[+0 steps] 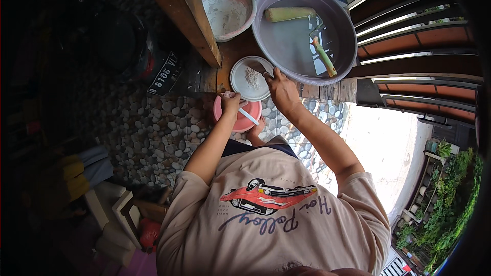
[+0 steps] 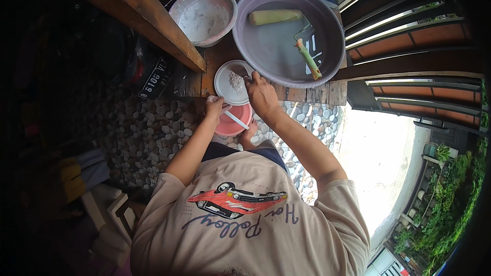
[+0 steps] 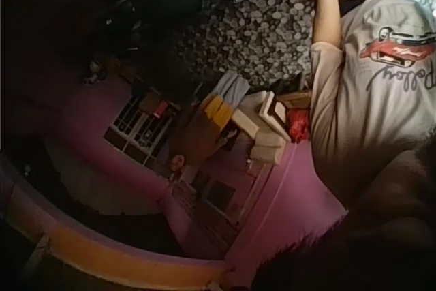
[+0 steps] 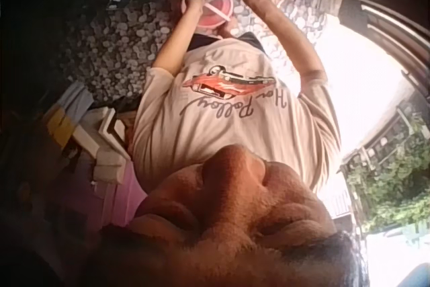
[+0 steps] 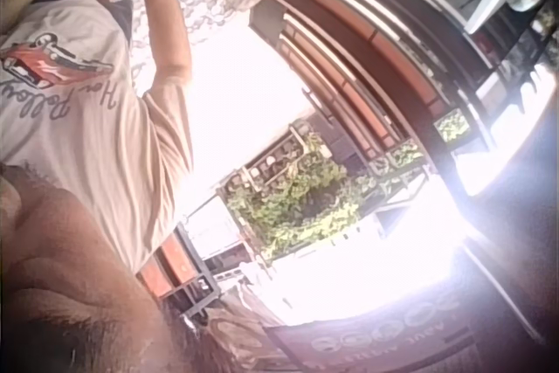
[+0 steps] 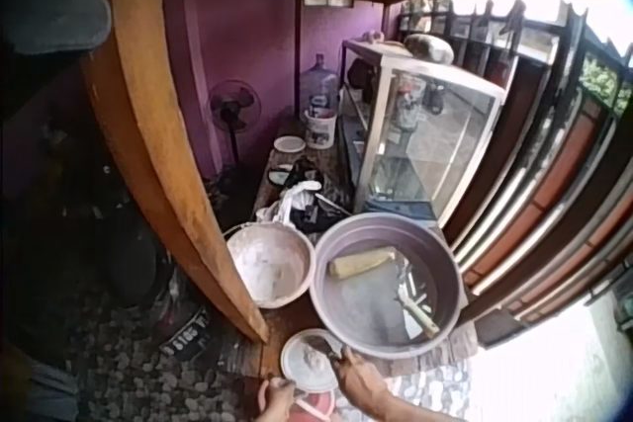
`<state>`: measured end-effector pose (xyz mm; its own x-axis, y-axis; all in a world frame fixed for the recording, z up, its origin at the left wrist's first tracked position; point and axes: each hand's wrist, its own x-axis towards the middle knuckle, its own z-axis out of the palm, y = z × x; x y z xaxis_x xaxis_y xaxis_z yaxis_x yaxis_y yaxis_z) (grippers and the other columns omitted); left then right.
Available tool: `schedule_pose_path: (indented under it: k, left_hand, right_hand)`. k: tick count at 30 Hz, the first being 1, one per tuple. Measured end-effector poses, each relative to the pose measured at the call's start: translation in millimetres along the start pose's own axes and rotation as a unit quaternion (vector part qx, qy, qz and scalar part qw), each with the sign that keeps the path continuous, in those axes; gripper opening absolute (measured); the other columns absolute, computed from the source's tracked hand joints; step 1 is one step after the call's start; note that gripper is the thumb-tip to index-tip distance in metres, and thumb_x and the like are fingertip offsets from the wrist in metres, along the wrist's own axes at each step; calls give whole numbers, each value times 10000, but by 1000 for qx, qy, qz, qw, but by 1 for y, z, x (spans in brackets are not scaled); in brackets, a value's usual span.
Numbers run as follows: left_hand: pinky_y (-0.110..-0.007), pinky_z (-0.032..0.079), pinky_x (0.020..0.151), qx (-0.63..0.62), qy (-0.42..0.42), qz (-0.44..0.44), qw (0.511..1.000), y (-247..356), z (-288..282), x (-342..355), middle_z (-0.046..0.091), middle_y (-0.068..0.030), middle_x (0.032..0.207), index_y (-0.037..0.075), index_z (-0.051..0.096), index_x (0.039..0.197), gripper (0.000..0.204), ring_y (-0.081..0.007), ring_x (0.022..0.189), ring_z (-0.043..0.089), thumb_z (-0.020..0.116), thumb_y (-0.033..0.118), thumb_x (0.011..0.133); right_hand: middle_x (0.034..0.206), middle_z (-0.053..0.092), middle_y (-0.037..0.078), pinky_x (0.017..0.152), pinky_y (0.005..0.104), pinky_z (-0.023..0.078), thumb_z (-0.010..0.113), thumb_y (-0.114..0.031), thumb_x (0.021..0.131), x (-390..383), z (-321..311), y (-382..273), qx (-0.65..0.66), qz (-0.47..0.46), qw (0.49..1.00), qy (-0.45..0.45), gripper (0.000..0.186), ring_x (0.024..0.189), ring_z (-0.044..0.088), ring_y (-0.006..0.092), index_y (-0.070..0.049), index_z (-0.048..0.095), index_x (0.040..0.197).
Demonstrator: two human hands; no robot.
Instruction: The person prepares a mixture of patching compound on a plate and then uses a putty knife to apply it to a wall surface next to a glass door.
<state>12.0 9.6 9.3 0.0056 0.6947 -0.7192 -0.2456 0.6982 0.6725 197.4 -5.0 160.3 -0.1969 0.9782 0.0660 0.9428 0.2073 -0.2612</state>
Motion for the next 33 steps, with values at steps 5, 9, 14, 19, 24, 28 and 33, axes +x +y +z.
schedule_pose_path:
  k: [5,9,14,19,24,28,33]
  left_hand:
    - [-383,635,703,-1,1,0,1000,-4,-2,5,573,-155,928,-15,446,939,119,-261,805,666,557,5,900]
    - [-382,635,698,-2,1,-1,1000,-5,0,5,570,-147,926,-12,445,940,121,-257,793,664,557,2,895]
    - [-378,634,685,9,14,2,1000,-4,1,5,569,-147,917,-8,447,932,123,-256,779,663,560,-6,884]
    - [-376,634,681,-3,7,3,1000,-6,-1,6,571,-152,911,-17,451,942,126,-263,757,666,560,-8,879]
    - [-380,634,684,-1,6,9,1000,-5,1,5,573,-153,908,-29,453,955,127,-277,772,671,554,-9,881]
    - [-389,633,692,8,14,4,1000,-4,1,5,573,-155,902,-29,454,953,123,-281,778,671,553,-6,884]
    - [-396,632,700,5,16,7,1000,-4,0,5,573,-157,900,-28,456,947,116,-283,780,669,552,-2,888]
  right_hand:
    - [1056,533,179,752,405,550,510,-44,845,-11,-5,-1,-4,0,999,-52,283,910,622,337,-7,603,1110]
    - [1045,536,176,747,400,551,505,-47,858,-11,-14,4,-27,-4,1000,-7,225,899,628,329,0,610,1050]
    - [1026,547,182,728,431,539,524,-25,824,5,-5,-1,-25,15,999,-21,346,871,643,344,-46,625,1154]
    - [1029,554,195,718,435,538,517,-24,837,-12,-3,3,-19,18,998,-50,308,853,647,354,-40,636,1120]
    - [984,592,217,661,449,544,523,-44,830,-20,-20,15,19,56,998,-20,147,758,656,381,-3,630,922]
    - [1009,610,215,660,464,536,586,-96,819,-32,-20,17,64,71,995,-10,213,739,649,395,-44,663,1011]
    - [885,650,197,671,417,517,661,-114,833,-46,-15,34,159,124,978,48,197,732,649,374,-14,696,1000]
